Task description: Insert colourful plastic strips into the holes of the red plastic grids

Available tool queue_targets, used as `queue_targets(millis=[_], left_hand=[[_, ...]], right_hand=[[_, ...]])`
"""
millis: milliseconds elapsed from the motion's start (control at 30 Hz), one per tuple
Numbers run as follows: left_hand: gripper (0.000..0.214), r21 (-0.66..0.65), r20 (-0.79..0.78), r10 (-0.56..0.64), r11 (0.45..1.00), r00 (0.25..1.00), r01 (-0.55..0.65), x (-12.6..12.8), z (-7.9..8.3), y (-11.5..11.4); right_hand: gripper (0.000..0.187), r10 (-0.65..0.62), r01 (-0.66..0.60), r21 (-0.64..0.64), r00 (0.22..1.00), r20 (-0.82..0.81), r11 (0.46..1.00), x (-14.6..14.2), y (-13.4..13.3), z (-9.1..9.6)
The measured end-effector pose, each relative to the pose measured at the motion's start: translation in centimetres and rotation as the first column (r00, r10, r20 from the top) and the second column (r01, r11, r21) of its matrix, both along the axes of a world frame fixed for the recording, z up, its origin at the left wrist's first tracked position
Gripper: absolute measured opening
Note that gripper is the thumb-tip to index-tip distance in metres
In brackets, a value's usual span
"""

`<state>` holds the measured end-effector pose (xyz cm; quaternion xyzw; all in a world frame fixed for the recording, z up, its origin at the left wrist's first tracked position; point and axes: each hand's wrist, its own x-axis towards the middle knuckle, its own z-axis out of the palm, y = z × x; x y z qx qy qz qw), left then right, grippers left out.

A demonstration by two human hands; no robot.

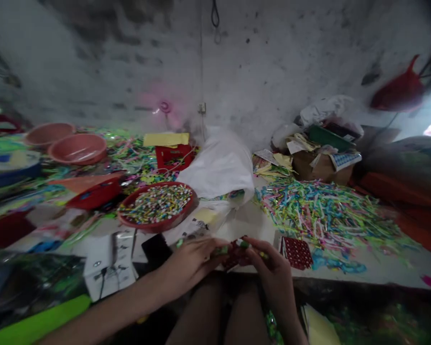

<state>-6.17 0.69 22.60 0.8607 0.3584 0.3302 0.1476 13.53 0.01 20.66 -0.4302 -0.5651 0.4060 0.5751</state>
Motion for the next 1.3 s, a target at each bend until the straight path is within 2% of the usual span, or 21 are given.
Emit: queue_targets(millis=[67,167,300,433,600,833,1067,1167,1300], left_hand=[[0.023,0.14,-0.065,0.023,0.99,0.998,-0.014,-1.3,1.0,-2.8],[0.028,0.291,-0.139,0.139,0.952,0.981,-0.094,-2.3,1.5,-6.1],[0.026,0.402,-0.172,0.264,0.898,0.949,-0.177,-2.4,2.0,-8.0],[0.025,0.455,-0.144,0.3,0.866,0.943,-0.206,-2.4,2.5,-8.0],[0.025,0.426,-0.156,0.349,0.868,0.924,-0.256,-2.9,2.3,-7.6],[0.025,0.402,-0.179,0.338,0.882,0.924,-0.244,-3.2,2.2,-6.4],[0.027,0.409,-0.211,0.335,0.884,0.918,-0.228,-3.7,1.2,-5.9],[0.024,0.434,-0.222,0.319,0.879,0.921,-0.199,-3.8,0.7,-5.9],[0.021,0.446,-0.232,0.315,0.875,0.92,-0.187,-4.0,-0.1,-5.9]], right_hand=[[0.025,0.052,-0.051,0.021,0.999,-0.006,0.998,-1.1,-2.1,0.4],[0.022,0.082,-0.083,0.074,0.996,0.023,0.994,-2.6,-4.6,0.6],[0.018,0.123,-0.131,0.145,0.991,0.061,0.981,-3.6,-6.0,0.8],[0.02,0.177,-0.194,0.183,0.979,0.105,0.964,-3.7,-5.6,1.0],[0.024,0.223,-0.243,0.162,0.966,0.131,0.957,-4.2,-4.5,0.5],[0.025,0.176,-0.218,0.236,0.966,0.189,0.947,-4.6,-3.6,0.3],[0.028,0.166,-0.3,0.398,0.927,0.338,0.867,-4.1,-3.1,0.8],[0.029,0.176,-0.345,0.386,0.895,0.409,0.856,-3.9,-3.1,0.5],[0.029,0.218,-0.368,0.3,0.874,0.434,0.88,-3.6,-3.3,-0.4]])
